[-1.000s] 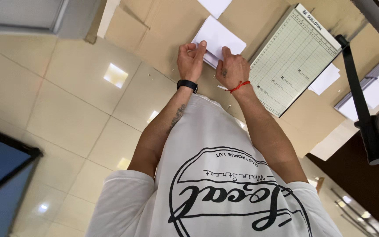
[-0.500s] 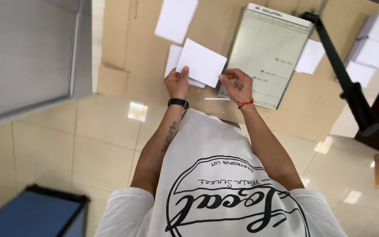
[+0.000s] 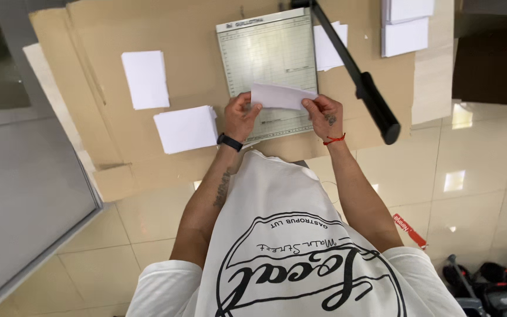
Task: The person repeatedly places stacks of white paper onto a paper cutter, aligns them, and uses the guillotine blade to trim the edges. The cut pieces are stacked on the table, and the process is repeated multiple times throughout the clip.
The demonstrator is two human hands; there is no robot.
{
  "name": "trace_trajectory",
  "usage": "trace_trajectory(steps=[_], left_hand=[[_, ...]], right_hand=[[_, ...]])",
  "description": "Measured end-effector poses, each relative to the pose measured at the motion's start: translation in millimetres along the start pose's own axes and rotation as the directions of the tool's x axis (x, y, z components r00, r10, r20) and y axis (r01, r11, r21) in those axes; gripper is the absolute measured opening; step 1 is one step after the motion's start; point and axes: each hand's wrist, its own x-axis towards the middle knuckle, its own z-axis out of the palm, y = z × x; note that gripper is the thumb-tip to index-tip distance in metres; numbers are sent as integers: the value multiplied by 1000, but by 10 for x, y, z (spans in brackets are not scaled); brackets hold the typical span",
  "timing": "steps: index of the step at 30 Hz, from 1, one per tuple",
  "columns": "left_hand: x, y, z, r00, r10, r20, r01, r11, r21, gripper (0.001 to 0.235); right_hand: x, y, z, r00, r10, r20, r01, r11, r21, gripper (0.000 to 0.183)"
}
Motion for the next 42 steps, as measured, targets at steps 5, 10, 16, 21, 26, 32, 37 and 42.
trace_trajectory(steps=[5, 10, 16, 21, 26, 32, 37, 42], left_hand=[[333, 126, 237, 984, 94, 148, -128, 962, 241, 32], [456, 61, 425, 966, 127, 225, -184, 949, 254, 41], [506, -49, 497, 966, 57, 251, -112, 972, 209, 26], [639, -675, 311, 940, -80, 331, 39, 991, 128, 21], [743, -179, 192, 893, -73, 443, -67, 954, 292, 30], [717, 557, 437, 780, -110, 616, -389, 686, 615, 16], [687, 476, 879, 683, -99, 724, -624, 436, 649, 29], [570, 1289, 605, 943, 78, 324, -268, 757, 596, 91]], right_hand=[[124, -481, -60, 989, -143, 36, 144, 990, -11, 22], [251, -371, -11, 993, -102, 66, 105, 993, -57, 26], [322, -174, 27, 997, -29, 68, 30, 999, -17, 20], [251, -419, -5, 985, 132, 111, -127, 991, -44, 10], [207, -744, -142, 955, 215, 205, -189, 972, -142, 11], [205, -535, -134, 946, 98, 310, -7, 960, -281, 19], [234, -539, -91, 919, -69, 388, 221, 906, -362, 12], [235, -431, -248, 946, -308, 105, 325, 885, -332, 16]])
